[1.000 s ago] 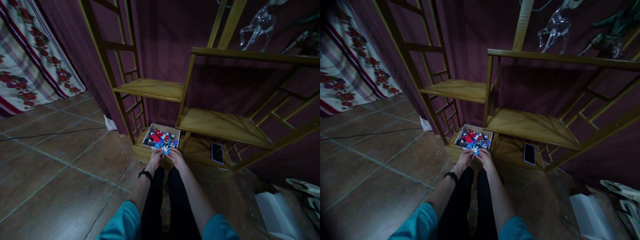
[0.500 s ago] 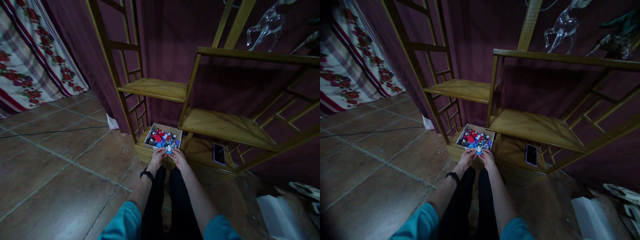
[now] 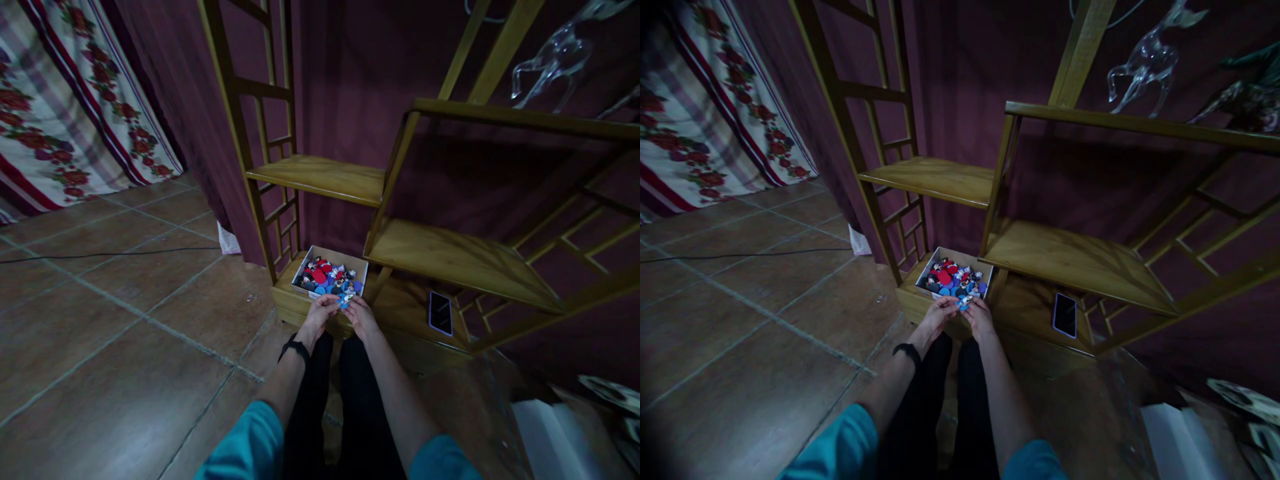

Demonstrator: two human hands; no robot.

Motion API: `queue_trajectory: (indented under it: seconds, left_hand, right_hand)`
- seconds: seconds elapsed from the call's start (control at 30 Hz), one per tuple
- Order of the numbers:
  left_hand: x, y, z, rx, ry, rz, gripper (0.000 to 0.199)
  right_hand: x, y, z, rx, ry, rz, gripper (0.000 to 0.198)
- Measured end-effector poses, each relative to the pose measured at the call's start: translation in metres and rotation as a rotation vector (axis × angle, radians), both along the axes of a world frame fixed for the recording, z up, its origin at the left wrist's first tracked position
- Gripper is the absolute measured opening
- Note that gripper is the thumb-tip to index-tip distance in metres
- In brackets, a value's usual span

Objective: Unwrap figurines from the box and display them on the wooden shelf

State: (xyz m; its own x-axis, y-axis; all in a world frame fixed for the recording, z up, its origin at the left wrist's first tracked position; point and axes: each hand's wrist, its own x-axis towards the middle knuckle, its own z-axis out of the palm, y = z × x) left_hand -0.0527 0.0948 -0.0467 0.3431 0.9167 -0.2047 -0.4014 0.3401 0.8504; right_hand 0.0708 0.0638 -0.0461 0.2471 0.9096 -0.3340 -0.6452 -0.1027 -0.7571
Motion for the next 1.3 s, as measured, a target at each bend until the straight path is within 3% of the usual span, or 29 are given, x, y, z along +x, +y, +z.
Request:
queue_trajectory:
  seconds: [0.6, 1.3]
  left_hand:
    - [0.0006, 0.0026, -0.0014, -0.123, -0.072, 0.125, 0.018]
    - [0.0007, 0.0022, 0.001, -0.194, -0.066, 0.088, 0.012]
  right_hand:
    - [-0.0019, -0.0018, 0.0016, -0.008, -0.056, 0.062, 0.02]
    - [-0.0026, -0.0024, 0.0057, -0.039, -0.058, 0.069, 0.022]
